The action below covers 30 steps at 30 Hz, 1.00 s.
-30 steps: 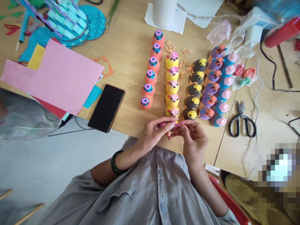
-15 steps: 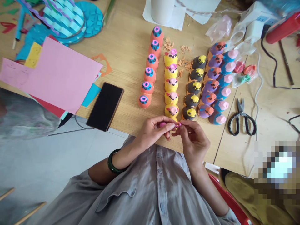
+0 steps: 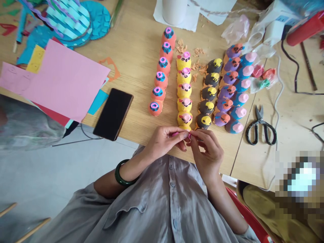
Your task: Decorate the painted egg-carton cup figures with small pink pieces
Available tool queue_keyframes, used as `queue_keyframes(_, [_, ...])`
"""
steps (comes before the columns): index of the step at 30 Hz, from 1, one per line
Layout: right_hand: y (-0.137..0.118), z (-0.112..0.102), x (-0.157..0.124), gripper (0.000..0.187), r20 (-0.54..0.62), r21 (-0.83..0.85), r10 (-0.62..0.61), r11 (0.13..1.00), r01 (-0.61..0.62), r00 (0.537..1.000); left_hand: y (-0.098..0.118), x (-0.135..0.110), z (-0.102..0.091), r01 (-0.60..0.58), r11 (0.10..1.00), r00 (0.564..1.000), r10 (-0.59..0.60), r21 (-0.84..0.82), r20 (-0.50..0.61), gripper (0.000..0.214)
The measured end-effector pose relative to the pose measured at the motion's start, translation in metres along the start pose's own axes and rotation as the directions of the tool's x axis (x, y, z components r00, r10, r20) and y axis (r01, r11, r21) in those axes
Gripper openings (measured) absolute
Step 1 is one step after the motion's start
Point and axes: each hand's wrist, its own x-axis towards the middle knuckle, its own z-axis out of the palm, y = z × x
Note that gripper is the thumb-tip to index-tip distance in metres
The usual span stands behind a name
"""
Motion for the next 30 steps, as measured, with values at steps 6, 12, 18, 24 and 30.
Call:
queue_keyframes(6, [-0.002, 0.000, 0.000, 0.021, 0.023, 0.035, 0.068, 0.997, -0.069, 0.997, -0.001, 0.001, 0.000, -0.011, 1.000, 1.000, 0.011, -0.025, -0.019, 0.028])
queue_keyframes(12, [-0.005, 0.000, -0.001, 0.013, 0.014, 0.170, 0.285, 0.944, -0.283, 0.958, 0.001, 0.001, 0.002, -0.094, 0.996, 0.992, 0.093, -0.007, -0.090, 0.025])
queue_keyframes(18, [-0.007, 0.003, 0.002, 0.008, 0.002, 0.202, 0.323, 0.927, -0.317, 0.946, -0.002, -0.002, 0.004, -0.082, 0.997, 0.993, 0.080, -0.013, -0.087, 0.025])
queue_keyframes(24, [-0.011, 0.004, 0.007, 0.012, -0.014, 0.328, 0.432, 0.854, -0.404, 0.902, -0.004, -0.004, 0.008, -0.128, 0.990, 0.984, 0.120, -0.050, -0.134, 0.033])
queue_keyframes(30, [-0.009, 0.003, 0.006, 0.012, 0.020, 0.379, 0.450, 0.823, -0.423, 0.893, -0.007, -0.003, 0.011, -0.213, 0.971, 0.956, 0.230, 0.111, -0.181, 0.027])
